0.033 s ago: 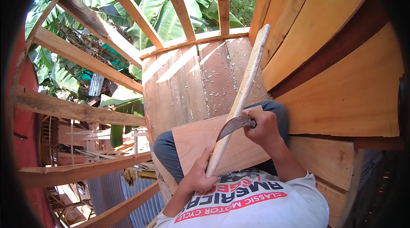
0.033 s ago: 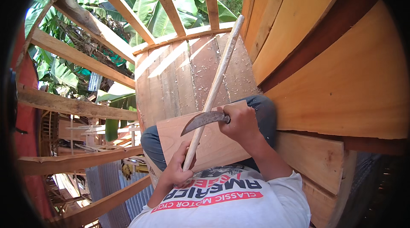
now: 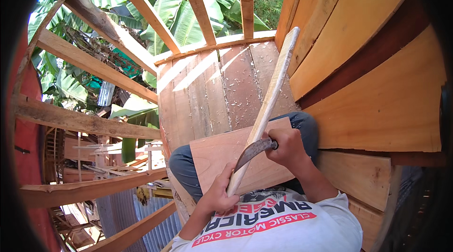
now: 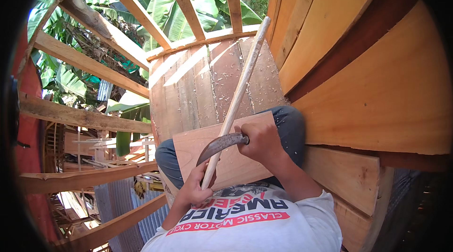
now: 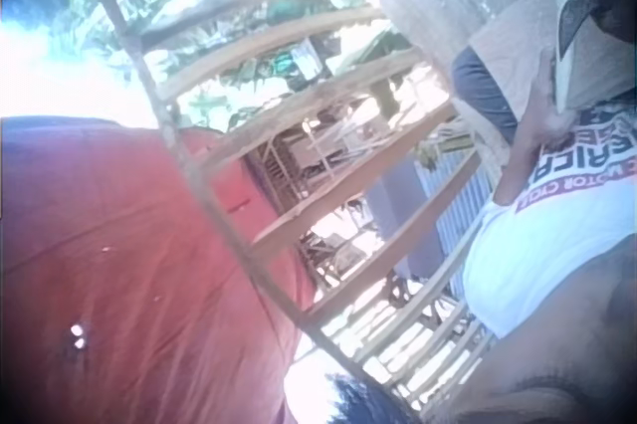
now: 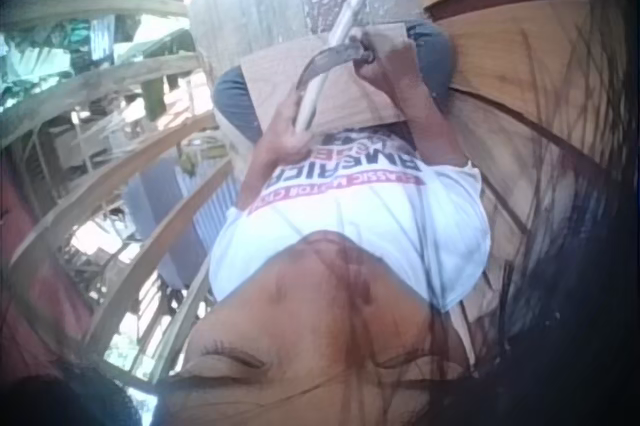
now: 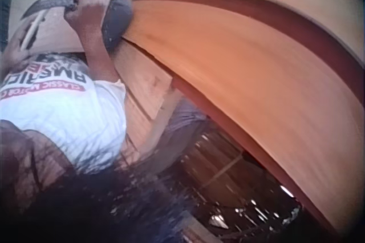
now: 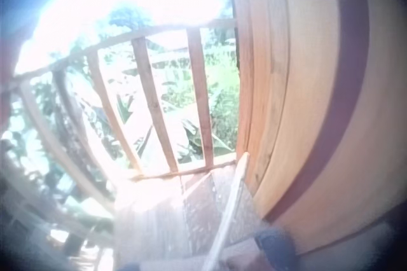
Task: The person sits cross-legged on a wooden platform and uses a curved knife to shave and shape a long, thin piece of wood. They hold the wood against a flat board on their lap and repeatedly scrape the blade along its length to remove thin strips of material.
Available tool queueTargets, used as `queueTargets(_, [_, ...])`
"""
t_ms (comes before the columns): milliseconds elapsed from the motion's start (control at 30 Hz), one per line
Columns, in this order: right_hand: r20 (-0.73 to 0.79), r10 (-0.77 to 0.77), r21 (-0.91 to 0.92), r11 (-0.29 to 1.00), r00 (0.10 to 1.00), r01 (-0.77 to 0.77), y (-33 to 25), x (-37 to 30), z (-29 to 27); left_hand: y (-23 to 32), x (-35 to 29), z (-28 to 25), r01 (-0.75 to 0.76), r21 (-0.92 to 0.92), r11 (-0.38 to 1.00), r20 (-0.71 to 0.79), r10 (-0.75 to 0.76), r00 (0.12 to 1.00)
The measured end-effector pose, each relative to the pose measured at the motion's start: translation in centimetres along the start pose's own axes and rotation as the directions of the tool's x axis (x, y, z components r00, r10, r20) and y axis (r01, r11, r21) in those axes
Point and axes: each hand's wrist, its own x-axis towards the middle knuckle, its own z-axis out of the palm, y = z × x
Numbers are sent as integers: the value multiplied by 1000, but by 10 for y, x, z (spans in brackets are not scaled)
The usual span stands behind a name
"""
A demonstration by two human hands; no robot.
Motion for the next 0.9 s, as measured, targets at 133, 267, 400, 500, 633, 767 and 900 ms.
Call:
queueTargets(133, [-129,124,-83,987,984,-135,27,37,-33,13,-4,-2,-57,62,996,-6,58,998])
queueTargets(267, [-222,113,50,993,969,-105,24,49,-32,16,-3,5,-19,-66,998,21,20,1000])
queueTargets(400, [-95,-296,-55,955,950,292,7,31,-13,14,-4,0,-14,-15,1000,-3,14,1000])
queueTargets(500, [4,500,397,794,866,-460,42,57,-30,16,-5,-5,-62,103,993,0,62,998])
queueTargets(633, [-35,212,267,944,977,-195,31,37,-5,8,-13,-14,-123,145,982,-46,131,990])
queueTargets(767, [23,279,230,933,960,-276,41,31,18,-18,-26,-28,-130,47,990,-80,134,988])
queueTargets(900, [-53,457,391,827,888,-403,71,18,15,-32,-54,-26,-34,27,999,-34,35,999])
